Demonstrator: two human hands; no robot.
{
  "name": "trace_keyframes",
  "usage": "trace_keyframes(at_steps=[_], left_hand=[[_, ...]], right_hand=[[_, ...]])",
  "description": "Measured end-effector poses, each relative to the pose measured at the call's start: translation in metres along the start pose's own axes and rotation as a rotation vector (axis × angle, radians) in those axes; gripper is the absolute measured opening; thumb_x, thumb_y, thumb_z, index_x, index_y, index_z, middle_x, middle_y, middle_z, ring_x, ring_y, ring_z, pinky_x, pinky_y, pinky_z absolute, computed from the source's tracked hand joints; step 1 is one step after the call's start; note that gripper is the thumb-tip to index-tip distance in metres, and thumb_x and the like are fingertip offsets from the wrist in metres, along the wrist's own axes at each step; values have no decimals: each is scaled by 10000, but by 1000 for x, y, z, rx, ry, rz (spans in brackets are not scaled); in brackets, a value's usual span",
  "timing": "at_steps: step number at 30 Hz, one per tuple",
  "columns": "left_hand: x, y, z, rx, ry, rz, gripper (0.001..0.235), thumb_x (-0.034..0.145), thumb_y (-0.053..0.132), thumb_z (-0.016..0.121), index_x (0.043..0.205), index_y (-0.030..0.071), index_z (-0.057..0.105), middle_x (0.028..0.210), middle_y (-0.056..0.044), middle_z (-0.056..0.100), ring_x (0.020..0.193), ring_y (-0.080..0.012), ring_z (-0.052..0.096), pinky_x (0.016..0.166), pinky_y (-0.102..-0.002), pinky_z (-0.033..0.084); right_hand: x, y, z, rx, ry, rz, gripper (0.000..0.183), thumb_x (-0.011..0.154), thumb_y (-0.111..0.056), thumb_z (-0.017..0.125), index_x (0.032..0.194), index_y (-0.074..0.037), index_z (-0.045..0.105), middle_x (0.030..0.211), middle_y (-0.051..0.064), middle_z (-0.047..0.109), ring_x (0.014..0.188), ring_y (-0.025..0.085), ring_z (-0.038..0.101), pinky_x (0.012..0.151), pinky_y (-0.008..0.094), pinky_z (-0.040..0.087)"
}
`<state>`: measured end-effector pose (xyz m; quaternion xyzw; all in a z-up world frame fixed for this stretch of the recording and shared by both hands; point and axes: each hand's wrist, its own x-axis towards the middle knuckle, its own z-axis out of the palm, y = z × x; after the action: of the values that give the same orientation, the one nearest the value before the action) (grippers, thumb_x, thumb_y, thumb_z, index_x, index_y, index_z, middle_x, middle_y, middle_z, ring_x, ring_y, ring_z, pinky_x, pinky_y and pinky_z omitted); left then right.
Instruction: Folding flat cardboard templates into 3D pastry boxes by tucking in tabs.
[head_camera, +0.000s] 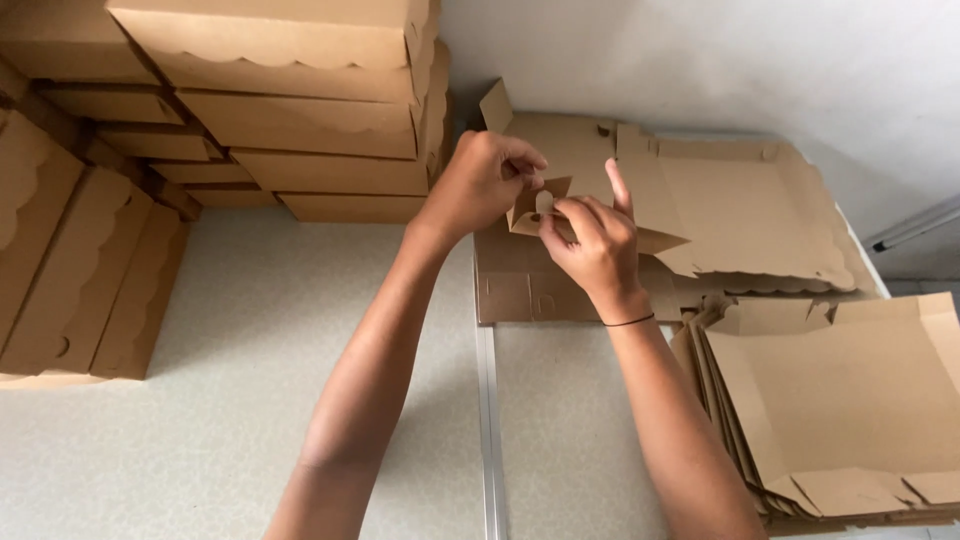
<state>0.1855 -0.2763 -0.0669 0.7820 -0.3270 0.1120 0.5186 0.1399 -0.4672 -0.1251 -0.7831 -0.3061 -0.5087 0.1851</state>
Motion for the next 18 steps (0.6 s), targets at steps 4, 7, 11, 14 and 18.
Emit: trace_keyframes(at_steps=[4,7,11,14,18], left_hand=[[1,-3,-2,-8,-8,3,188,813,-60,788,983,21,786,795,-168,756,764,-305,758,692,-405,619],[3,-5,-3,-31,12,13,178,838,-63,777,998,15,786,790,-163,755,759,-294,757,708,-398,625],[1,-4,-1,-49,-3,3,181,828,-65,776,992,13,783,773,-156,752,744,-271,749,710,-391,625],[2,-2,-1,-60,-28,-1,183,827,-83,757,979,15,782,753,-150,750,730,-267,744,710,-389,620],[1,-3,-3,-76,-60,7,195,825,-102,755,995,-8,772,763,-187,745,738,-306,741,705,-424,610]], right_hand=[[-3,5,3,55,-1,53,184,809,22,794,895,-13,635,741,115,724,649,293,732,1176,574,386],[3,1,1,53,-23,23,189,840,40,780,1004,-34,722,870,68,772,755,246,764,1153,604,373],[4,-4,1,-36,-54,-12,161,860,14,823,978,-85,779,885,27,755,762,174,738,1170,608,316],[5,-2,1,-72,-62,-35,160,869,-13,835,983,-115,788,890,1,734,778,157,714,1151,595,328],[10,-5,-1,-69,-85,-43,158,861,-16,837,959,-130,791,877,-11,720,787,155,688,1137,576,322]])
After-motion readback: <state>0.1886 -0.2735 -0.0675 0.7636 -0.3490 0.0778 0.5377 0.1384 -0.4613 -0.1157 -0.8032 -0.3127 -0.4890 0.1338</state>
